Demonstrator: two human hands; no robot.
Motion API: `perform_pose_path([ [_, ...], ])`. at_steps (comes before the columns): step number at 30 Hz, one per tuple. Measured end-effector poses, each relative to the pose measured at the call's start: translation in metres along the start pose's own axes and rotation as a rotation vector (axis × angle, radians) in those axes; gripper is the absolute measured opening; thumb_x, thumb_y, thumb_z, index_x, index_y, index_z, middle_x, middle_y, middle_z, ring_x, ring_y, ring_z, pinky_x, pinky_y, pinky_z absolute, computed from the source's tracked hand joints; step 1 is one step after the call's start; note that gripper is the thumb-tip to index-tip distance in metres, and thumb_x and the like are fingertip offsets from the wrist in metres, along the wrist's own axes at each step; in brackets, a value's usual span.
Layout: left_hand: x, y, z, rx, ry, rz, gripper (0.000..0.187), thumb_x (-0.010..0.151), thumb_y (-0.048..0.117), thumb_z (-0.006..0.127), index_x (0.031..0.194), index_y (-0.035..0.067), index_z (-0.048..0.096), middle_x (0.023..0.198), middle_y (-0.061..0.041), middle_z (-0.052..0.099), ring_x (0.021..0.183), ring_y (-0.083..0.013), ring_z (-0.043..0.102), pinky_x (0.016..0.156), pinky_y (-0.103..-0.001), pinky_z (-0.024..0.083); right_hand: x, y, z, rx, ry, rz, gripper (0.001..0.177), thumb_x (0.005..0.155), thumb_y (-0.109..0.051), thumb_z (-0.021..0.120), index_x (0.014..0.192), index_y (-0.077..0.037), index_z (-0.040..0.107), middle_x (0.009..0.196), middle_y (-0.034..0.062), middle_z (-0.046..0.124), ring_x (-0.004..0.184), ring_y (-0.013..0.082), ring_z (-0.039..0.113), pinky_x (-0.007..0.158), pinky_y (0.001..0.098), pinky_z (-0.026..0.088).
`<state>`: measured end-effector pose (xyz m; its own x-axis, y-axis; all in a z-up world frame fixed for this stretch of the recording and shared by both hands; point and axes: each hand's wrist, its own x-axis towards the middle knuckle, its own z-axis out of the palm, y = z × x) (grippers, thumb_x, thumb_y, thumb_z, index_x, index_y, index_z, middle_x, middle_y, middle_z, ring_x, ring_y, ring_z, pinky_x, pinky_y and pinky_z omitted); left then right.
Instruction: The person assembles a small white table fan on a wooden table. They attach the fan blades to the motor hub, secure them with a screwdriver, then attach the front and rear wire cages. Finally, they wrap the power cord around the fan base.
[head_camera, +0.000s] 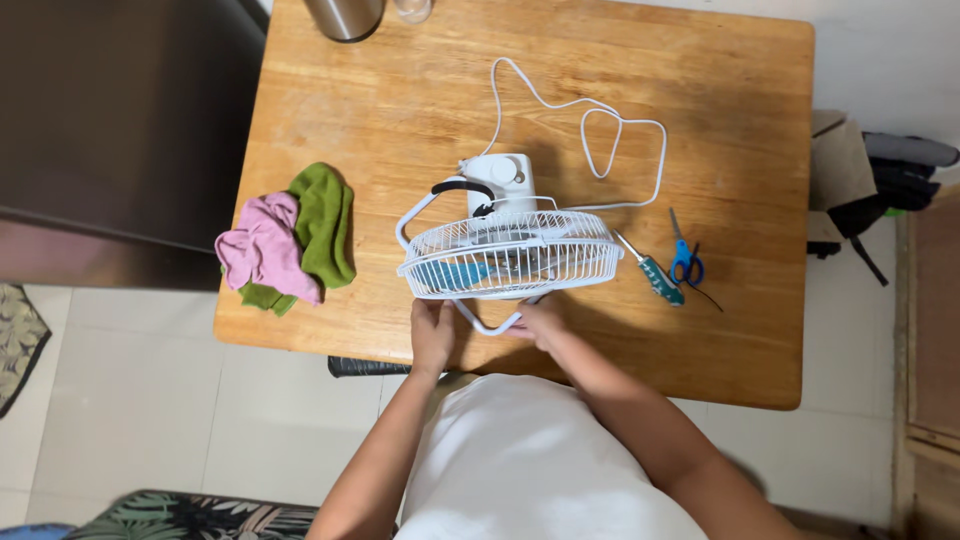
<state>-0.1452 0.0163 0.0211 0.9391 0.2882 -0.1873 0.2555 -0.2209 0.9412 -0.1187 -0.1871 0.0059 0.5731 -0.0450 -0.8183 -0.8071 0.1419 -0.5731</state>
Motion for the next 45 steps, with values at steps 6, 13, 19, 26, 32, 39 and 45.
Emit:
perform_pose_path([
  [6, 0.012, -0.002, 0.002, -0.18, 0.03, 0.003, 0.034, 0.102, 0.015, 0.053, 0.132, -0.001, 0.056, 0.121, -0.016, 0.07, 0.11, -0.0245, 0.066, 0.096, -0.039, 0.052, -0.004, 0.01, -0.008, -0.203, -0.401, 0.107, 0.028, 0.095, -0.006, 0.06, 0.123, -0.003, 0.055, 0.105, 0.021, 0.073, 0.09, 0.0305, 0.077, 0.075, 0.0403, 0.066],
  [13, -0.022, 0.055, -0.02, -0.399, -0.041, -0.119, 0.085, 0.097, 0.07, 0.018, 0.164, 0.023, -0.005, 0.168, -0.011, 0.01, 0.147, -0.0325, 0.026, 0.114, -0.055, 0.031, -0.015, -0.071, -0.093, 0.361, 0.007, -0.305, 0.035, 0.103, -0.026, 0.05, 0.126, -0.006, 0.065, 0.118, 0.0138, 0.071, 0.098, 0.0225, 0.069, 0.081, 0.0383, 0.059],
  [19, 0.025, 0.089, -0.025, -0.633, -0.139, -0.076, 0.087, 0.094, 0.072, 0.025, 0.163, 0.029, -0.007, 0.169, -0.014, 0.016, 0.153, -0.0363, 0.025, 0.114, -0.063, 0.033, -0.036, -0.108, -0.107, 0.149, -0.382, -0.35, 0.037, 0.102, -0.023, 0.053, 0.13, -0.002, 0.064, 0.12, 0.0139, 0.071, 0.106, 0.0238, 0.067, 0.093, 0.0401, 0.054],
  [26, 0.085, 0.161, -0.044, -0.142, 0.084, 0.1, 0.082, 0.11, 0.053, 0.038, 0.162, -0.004, 0.01, 0.17, -0.026, 0.019, 0.16, -0.0347, 0.022, 0.13, -0.045, 0.017, 0.009, -0.111, -0.062, -0.733, -0.319, -0.654, 0.039, 0.088, -0.002, 0.063, 0.127, -0.001, 0.066, 0.118, 0.0142, 0.075, 0.107, 0.023, 0.069, 0.097, 0.0385, 0.055],
  [32, -0.052, 0.238, -0.017, 0.134, 0.096, 0.565, 0.133, 0.069, 0.036, 0.091, 0.159, -0.009, 0.004, 0.164, -0.037, -0.011, 0.156, -0.0508, -0.002, 0.126, -0.054, 0.013, 0.064, -0.09, 0.006, -1.069, 0.028, -0.994, 0.043, 0.086, -0.009, 0.065, 0.129, -0.005, 0.065, 0.124, 0.0169, 0.07, 0.113, 0.0293, 0.065, 0.098, 0.0417, 0.052],
  [39, -0.025, 0.248, -0.029, 0.164, -0.085, 0.506, 0.119, 0.071, 0.02, 0.088, 0.163, -0.001, 0.015, 0.167, -0.033, 0.015, 0.16, -0.0449, 0.015, 0.13, -0.052, 0.019, 0.073, -0.058, -0.001, -1.198, 0.463, -0.965, 0.047, 0.084, -0.017, 0.068, 0.131, -0.009, 0.063, 0.13, 0.02, 0.065, 0.119, 0.0366, 0.06, 0.1, 0.0455, 0.049],
  [45, 0.049, 0.247, -0.067, 0.084, -0.513, 0.617, 0.108, 0.074, 0.019, 0.089, 0.163, 0.01, 0.029, 0.169, -0.021, 0.031, 0.158, -0.0368, 0.028, 0.129, -0.047, 0.021, 0.062, -0.033, 0.012, -1.05, 0.506, -0.548, 0.04, 0.085, -0.017, 0.07, 0.125, -0.014, 0.067, 0.127, 0.0162, 0.067, 0.12, 0.0368, 0.061, 0.101, 0.0461, 0.049],
])
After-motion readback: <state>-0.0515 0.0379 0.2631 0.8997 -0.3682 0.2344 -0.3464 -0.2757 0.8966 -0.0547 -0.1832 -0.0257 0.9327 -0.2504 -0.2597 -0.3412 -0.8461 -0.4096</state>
